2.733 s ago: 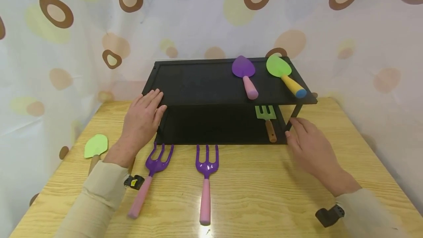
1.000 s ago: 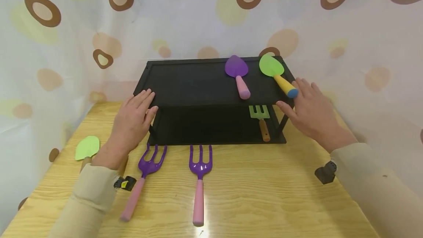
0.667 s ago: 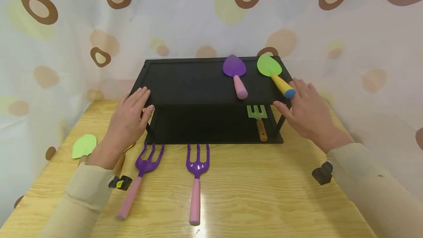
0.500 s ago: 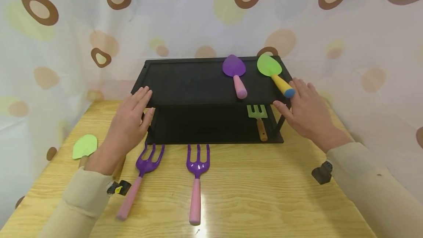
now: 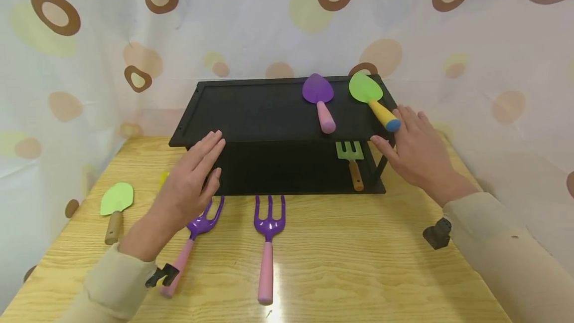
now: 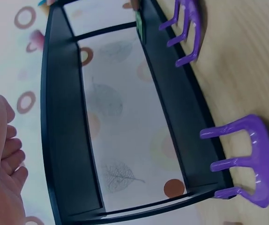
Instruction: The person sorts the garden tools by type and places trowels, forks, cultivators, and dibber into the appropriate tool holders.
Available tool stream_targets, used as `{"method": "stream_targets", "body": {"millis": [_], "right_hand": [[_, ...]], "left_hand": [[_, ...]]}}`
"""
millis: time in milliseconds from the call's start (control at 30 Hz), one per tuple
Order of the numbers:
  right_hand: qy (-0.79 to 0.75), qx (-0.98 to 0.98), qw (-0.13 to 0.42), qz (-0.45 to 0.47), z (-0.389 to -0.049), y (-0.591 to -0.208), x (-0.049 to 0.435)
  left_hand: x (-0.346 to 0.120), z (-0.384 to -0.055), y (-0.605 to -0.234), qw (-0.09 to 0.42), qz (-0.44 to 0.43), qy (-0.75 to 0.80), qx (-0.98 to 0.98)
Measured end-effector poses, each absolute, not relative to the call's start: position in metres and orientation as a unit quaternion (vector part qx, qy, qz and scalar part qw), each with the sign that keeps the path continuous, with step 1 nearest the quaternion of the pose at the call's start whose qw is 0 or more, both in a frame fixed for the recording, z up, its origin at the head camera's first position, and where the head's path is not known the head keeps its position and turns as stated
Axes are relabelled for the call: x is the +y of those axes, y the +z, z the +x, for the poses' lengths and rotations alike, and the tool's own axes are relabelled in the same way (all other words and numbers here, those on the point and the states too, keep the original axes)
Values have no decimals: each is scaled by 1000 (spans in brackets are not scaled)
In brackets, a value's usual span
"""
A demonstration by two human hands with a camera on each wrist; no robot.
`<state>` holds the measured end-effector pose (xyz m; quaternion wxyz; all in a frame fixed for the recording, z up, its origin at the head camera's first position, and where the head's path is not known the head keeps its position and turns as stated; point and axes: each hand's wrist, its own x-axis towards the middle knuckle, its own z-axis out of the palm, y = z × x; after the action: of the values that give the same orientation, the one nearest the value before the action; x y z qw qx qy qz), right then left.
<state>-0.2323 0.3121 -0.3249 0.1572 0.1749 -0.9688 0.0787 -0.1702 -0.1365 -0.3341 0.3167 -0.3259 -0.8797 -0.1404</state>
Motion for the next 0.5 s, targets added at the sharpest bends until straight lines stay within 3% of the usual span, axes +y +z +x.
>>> {"method": "stream_targets", "body": {"millis": [233, 500], "right_hand": [[84, -968, 160, 172, -230, -324, 312], [89, -968, 163, 169, -231, -323, 312]], "left_hand": [[-130, -160, -348, 318, -359, -137, -867], [-118, -143, -365, 259, -375, -127, -881]]}}
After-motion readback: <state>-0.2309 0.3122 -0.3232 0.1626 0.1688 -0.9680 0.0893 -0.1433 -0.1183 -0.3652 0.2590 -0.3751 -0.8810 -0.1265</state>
